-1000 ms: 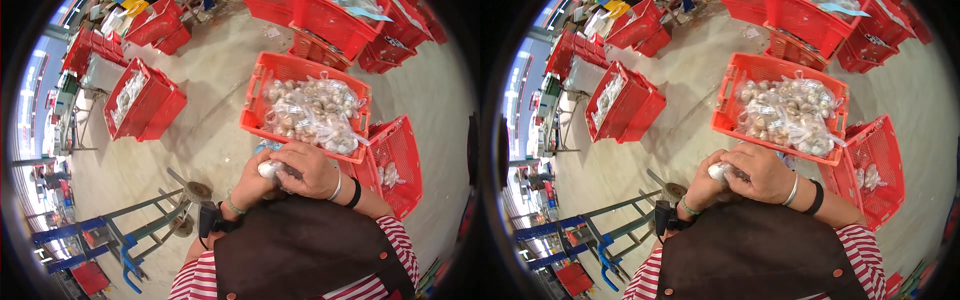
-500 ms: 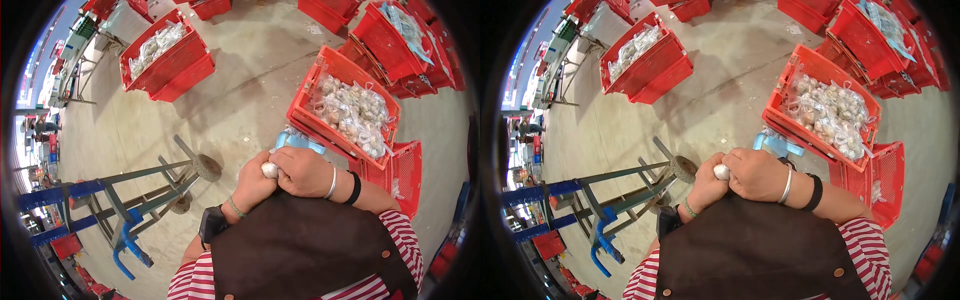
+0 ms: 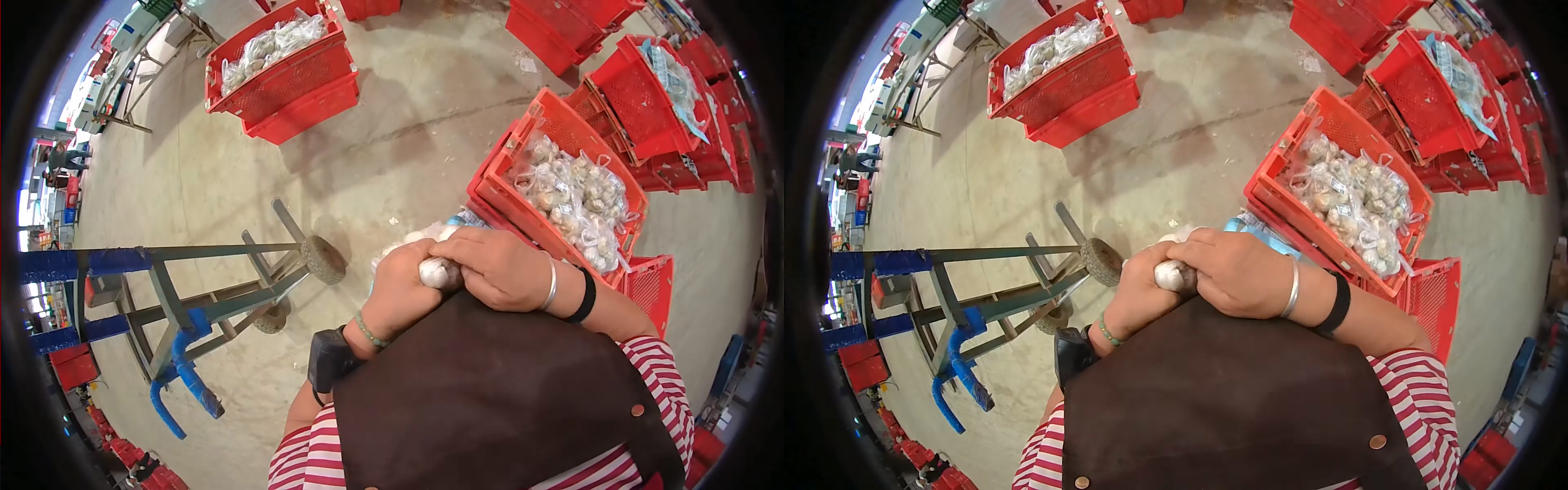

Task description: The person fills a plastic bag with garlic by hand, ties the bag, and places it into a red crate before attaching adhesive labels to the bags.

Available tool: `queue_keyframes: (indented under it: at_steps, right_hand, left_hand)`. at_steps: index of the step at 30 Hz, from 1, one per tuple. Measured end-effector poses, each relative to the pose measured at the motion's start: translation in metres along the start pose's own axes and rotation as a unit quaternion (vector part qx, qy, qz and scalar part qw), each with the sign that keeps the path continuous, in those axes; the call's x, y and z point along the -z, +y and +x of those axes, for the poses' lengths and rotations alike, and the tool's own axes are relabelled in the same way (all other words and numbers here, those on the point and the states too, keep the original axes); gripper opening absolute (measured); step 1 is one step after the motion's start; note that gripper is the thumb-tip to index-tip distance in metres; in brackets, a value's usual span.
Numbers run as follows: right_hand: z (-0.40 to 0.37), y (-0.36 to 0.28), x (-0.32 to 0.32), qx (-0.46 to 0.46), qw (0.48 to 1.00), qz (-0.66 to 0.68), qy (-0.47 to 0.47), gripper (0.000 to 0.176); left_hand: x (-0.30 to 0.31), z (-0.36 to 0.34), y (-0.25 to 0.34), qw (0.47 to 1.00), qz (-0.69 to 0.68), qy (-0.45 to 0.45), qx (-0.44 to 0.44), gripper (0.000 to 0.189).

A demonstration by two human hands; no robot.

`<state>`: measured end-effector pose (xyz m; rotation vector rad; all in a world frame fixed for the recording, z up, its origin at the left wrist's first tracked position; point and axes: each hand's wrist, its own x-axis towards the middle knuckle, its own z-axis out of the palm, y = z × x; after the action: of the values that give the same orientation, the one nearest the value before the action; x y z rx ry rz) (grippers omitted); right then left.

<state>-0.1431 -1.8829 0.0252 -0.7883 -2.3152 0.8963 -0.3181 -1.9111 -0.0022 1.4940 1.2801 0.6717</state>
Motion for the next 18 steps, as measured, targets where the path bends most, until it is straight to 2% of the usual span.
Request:
queue_keyframes:
  at_steps: [2,5,6,8,12,14,15,17,18]
  right_hand:
    - [-0.005,-0.002,0.010,-0.020,0.997,0.077,0.021,0.022]
    - [-0.017,-0.001,0.019,-0.042,0.993,0.106,0.010,0.017]
    - [-0.022,0.001,0.023,-0.043,0.993,0.106,0.014,0.017]
    - [-0.033,0.008,0.029,-0.048,0.995,0.075,0.038,0.016]
    - [-0.054,0.005,0.041,-0.067,0.994,0.073,0.044,0.012]
    - [-0.071,0.014,0.041,-0.133,0.977,0.151,0.074,0.013]
    - [-0.078,0.017,0.045,-0.136,0.976,0.152,0.080,0.013]
    - [-0.091,0.026,0.057,-0.331,0.892,0.293,0.094,0.017]
    - [-0.097,0.025,0.068,-0.369,0.855,0.356,0.081,0.021]
  left_hand:
    - [-0.008,0.004,-0.007,0.995,-0.093,-0.012,-0.030,0.025]
    - [-0.013,0.008,0.002,0.997,-0.038,-0.062,-0.013,0.028]
    - [-0.015,0.009,0.007,0.997,-0.036,-0.066,-0.014,0.028]
    - [-0.022,0.013,0.014,0.992,-0.048,-0.088,-0.077,0.032]
    - [-0.045,0.017,0.022,0.985,-0.100,-0.129,-0.063,0.036]
    - [-0.055,0.018,0.020,0.979,-0.119,-0.154,-0.064,0.036]
    - [-0.057,0.018,0.023,0.978,-0.116,-0.160,-0.063,0.036]
    - [-0.060,0.019,0.030,0.961,-0.118,-0.249,0.013,0.040]
    - [-0.066,0.020,0.031,0.961,-0.114,-0.253,0.013,0.040]
